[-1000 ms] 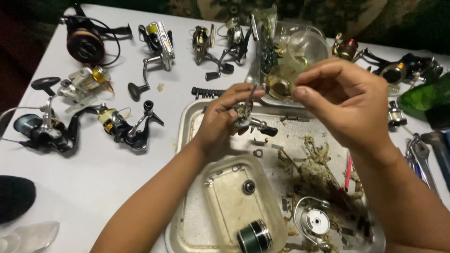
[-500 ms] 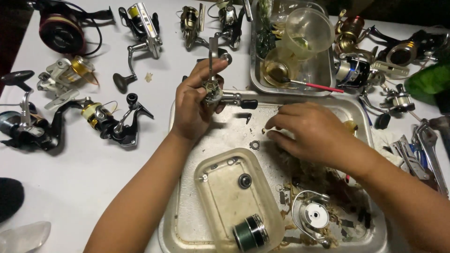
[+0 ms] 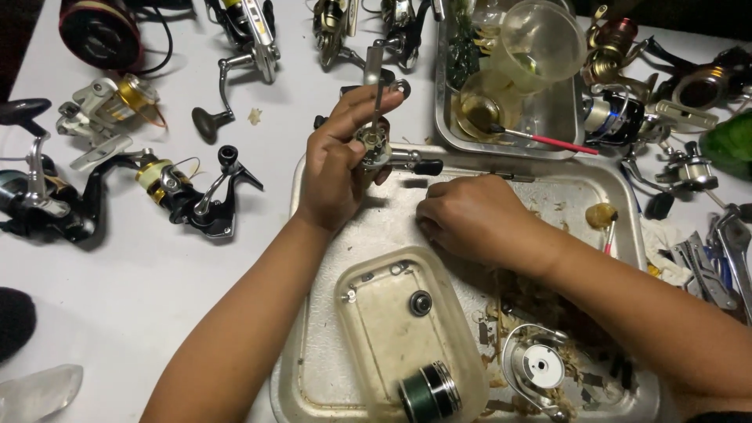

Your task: Assembling and fine-tuning the internal components of a fishing reel on a cluttered workbench.

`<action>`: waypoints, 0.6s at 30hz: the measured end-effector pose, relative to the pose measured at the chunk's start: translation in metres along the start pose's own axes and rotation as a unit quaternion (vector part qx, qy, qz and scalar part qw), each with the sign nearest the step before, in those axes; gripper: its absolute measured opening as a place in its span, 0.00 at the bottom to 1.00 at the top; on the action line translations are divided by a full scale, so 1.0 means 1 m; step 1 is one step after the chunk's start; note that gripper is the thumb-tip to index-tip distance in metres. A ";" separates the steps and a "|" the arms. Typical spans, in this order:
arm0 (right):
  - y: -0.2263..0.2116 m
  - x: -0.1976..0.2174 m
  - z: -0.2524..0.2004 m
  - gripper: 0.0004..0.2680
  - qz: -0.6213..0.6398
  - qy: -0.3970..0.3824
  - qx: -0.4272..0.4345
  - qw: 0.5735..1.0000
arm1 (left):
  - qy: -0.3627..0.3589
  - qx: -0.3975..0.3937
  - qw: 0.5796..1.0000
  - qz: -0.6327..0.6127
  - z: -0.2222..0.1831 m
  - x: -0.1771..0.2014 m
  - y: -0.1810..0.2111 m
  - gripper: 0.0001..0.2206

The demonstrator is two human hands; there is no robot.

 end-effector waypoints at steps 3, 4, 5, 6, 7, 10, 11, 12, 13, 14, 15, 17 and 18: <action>-0.003 -0.001 0.004 0.03 -0.003 -0.004 -0.006 1.000 | 0.001 0.004 1.000 0.019 -0.003 0.002 0.000 0.26; -0.003 0.005 0.006 0.03 -0.004 -0.003 -0.006 1.000 | 0.001 0.004 1.000 0.019 -0.004 0.002 0.001 0.26; -0.004 0.010 0.007 0.04 0.042 -0.016 0.004 0.999 | -0.002 0.008 0.999 0.032 -0.004 0.002 0.001 0.26; -0.004 0.016 0.009 0.04 0.087 -0.027 0.013 0.996 | -0.006 0.012 0.999 0.046 -0.003 0.002 0.002 0.26; -0.001 0.018 0.006 0.04 0.086 -0.025 0.012 0.996 | -0.008 0.011 0.999 0.046 -0.002 0.001 0.003 0.26; 0.015 0.025 -0.008 0.02 0.302 0.005 -0.019 0.953 | -0.014 0.013 0.997 0.072 -0.001 0.001 0.006 0.25; 0.023 0.027 -0.016 0.02 0.348 0.044 -0.037 0.936 | -0.015 0.016 0.996 0.085 -0.002 0.001 0.007 0.25; 0.033 0.029 -0.025 0.03 0.392 0.083 -0.055 0.915 | -0.018 0.018 0.995 0.097 -0.002 0.000 0.007 0.25; 0.031 0.040 -0.026 0.03 0.390 0.084 -0.055 0.915 | -0.018 0.017 0.995 0.096 -0.002 -0.001 0.008 0.25; 0.030 0.052 -0.027 0.02 0.412 0.116 -0.052 0.903 | -0.022 0.018 0.994 0.110 -0.001 -0.001 0.008 0.25; 0.029 0.064 -0.028 0.03 0.432 0.147 -0.049 0.888 | -0.025 0.020 0.992 0.123 -0.001 -0.002 0.009 0.25; 0.031 0.078 -0.028 0.03 0.459 0.163 -0.028 0.873 | -0.029 0.020 0.990 0.135 -0.001 -0.004 0.010 0.25; 0.032 0.086 -0.028 0.04 0.486 0.175 -0.007 0.856 | -0.032 0.022 0.988 0.148 -0.001 -0.004 0.011 0.25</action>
Point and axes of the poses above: each hand's wrist, its own z-axis towards the middle knuckle, its own x-axis out of the back of the hand, y = z × x, the point moved 4 cm from there along z, towards the middle knuckle, and after that the axes turned 6 degrees about -x, right-handed, at the moved point
